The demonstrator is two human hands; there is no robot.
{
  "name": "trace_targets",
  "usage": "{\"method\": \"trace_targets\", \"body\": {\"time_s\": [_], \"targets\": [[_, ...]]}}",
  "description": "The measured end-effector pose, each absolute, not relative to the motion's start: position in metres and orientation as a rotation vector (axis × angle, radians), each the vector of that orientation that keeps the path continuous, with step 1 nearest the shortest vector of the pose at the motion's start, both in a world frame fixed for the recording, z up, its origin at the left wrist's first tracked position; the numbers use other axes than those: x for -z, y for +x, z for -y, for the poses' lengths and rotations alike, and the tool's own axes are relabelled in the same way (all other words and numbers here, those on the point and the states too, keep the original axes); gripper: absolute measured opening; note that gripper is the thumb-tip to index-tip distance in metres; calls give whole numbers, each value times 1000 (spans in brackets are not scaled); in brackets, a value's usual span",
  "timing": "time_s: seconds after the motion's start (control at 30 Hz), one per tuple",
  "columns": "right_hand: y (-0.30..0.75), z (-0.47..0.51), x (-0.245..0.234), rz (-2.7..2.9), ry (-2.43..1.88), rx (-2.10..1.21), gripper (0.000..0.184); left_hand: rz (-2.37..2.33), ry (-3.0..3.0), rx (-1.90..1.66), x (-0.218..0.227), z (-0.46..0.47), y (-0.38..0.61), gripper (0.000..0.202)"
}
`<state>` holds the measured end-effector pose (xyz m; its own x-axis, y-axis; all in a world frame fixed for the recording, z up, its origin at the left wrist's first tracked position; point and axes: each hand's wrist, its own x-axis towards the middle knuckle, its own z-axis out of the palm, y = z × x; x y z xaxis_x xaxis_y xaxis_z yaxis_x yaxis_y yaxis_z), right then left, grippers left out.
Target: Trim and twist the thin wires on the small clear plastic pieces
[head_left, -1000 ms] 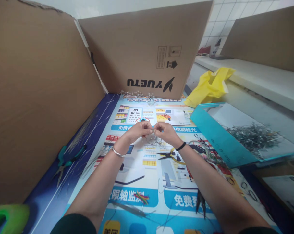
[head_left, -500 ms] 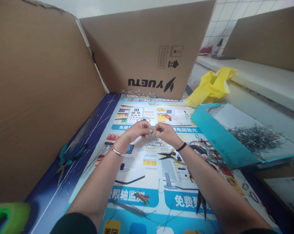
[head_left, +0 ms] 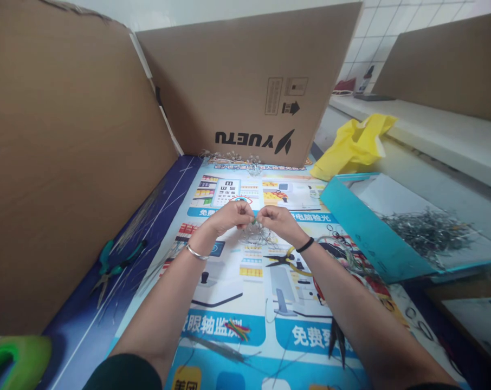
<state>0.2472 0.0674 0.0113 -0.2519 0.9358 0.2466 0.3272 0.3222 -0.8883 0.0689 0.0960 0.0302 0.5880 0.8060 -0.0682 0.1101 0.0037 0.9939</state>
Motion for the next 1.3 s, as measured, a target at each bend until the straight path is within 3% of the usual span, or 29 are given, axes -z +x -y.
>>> {"method": "trace_targets", "body": {"time_s": [0.77, 1.3], "targets": [[252, -72, -8, 1769, -1080, -1103, 24, -764, 1555, -574, -39, -93, 66, 15], [250, -69, -13, 1772, -1115, -1117, 22, -806, 1567, -561, -40, -93, 67, 8]]}}
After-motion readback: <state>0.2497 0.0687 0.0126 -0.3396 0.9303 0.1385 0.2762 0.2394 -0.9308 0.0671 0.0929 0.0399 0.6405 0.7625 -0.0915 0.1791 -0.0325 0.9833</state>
